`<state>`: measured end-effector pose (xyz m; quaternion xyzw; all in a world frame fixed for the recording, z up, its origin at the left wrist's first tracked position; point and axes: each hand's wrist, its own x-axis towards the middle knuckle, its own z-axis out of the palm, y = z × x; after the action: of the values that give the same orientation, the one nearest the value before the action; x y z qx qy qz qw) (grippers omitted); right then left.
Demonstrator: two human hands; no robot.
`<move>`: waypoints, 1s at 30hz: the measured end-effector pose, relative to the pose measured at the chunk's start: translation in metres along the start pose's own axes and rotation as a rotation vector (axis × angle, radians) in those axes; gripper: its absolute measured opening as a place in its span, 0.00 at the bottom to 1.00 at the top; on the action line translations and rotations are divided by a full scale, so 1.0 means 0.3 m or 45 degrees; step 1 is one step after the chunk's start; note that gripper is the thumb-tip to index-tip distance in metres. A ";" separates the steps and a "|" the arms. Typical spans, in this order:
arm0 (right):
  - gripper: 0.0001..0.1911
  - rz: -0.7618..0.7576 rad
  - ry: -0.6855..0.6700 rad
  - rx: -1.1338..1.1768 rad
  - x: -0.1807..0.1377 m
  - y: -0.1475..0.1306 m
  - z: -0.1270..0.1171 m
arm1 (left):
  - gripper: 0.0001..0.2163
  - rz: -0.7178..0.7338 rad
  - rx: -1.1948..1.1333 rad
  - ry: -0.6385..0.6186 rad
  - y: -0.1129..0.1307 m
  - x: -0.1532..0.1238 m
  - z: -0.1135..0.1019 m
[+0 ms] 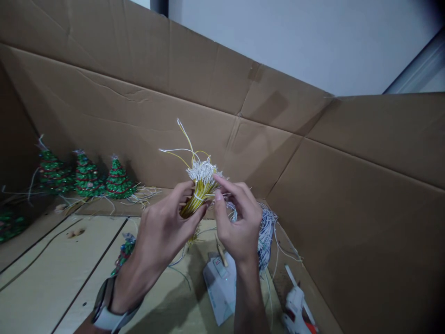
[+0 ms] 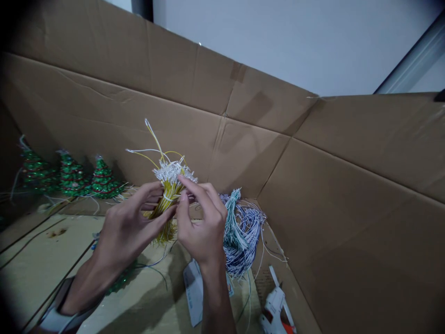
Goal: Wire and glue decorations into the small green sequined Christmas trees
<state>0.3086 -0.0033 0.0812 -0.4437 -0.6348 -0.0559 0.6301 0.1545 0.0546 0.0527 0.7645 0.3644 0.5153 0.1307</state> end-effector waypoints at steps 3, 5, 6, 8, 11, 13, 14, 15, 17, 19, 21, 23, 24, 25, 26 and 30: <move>0.21 0.022 -0.005 0.021 -0.001 0.000 0.000 | 0.19 -0.017 -0.049 -0.015 0.001 0.003 -0.001; 0.20 0.038 -0.002 0.037 -0.003 -0.001 0.002 | 0.20 -0.018 -0.064 -0.022 0.002 0.004 -0.001; 0.19 0.047 0.002 0.046 -0.004 -0.002 0.003 | 0.20 -0.020 -0.071 -0.027 0.003 0.005 -0.002; 0.17 0.068 0.015 0.070 -0.006 -0.002 0.007 | 0.19 -0.025 -0.079 -0.033 0.005 0.006 -0.003; 0.12 0.092 0.036 0.131 -0.009 0.000 0.012 | 0.18 -0.030 -0.088 -0.032 0.007 0.006 -0.005; 0.09 0.071 0.042 0.168 -0.009 0.001 0.012 | 0.18 -0.020 -0.086 -0.039 0.004 0.005 -0.005; 0.09 0.054 0.039 0.179 -0.008 0.001 0.011 | 0.18 -0.016 -0.075 -0.043 0.002 0.004 -0.004; 0.10 0.036 0.032 0.188 -0.008 0.000 0.010 | 0.18 -0.011 -0.056 -0.042 0.000 0.003 -0.004; 0.11 0.017 -0.002 0.210 -0.007 -0.003 0.007 | 0.18 -0.005 -0.009 -0.030 -0.004 0.001 -0.003; 0.12 0.022 -0.043 0.253 -0.008 -0.005 0.007 | 0.17 -0.006 0.038 -0.021 -0.005 -0.001 -0.005; 0.11 0.044 -0.059 0.289 -0.010 -0.005 0.010 | 0.17 0.001 0.082 -0.022 -0.003 -0.001 -0.008; 0.10 0.078 -0.031 0.294 -0.012 -0.002 0.016 | 0.17 0.014 0.147 -0.015 0.000 -0.001 -0.012; 0.10 0.097 -0.008 0.279 -0.013 0.000 0.020 | 0.17 0.023 0.189 -0.001 0.003 -0.001 -0.013; 0.10 0.114 0.014 0.258 -0.014 0.003 0.023 | 0.17 0.031 0.231 0.015 0.006 0.000 -0.014; 0.10 0.126 0.033 0.235 -0.014 0.006 0.025 | 0.17 0.034 0.266 0.030 0.010 0.001 -0.016; 0.11 0.128 0.069 0.158 -0.014 0.015 0.027 | 0.17 0.033 0.279 0.038 0.023 0.002 -0.022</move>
<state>0.3045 0.0023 0.0739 -0.4336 -0.5966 0.0031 0.6753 0.1515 0.0490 0.0600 0.7712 0.4104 0.4854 0.0344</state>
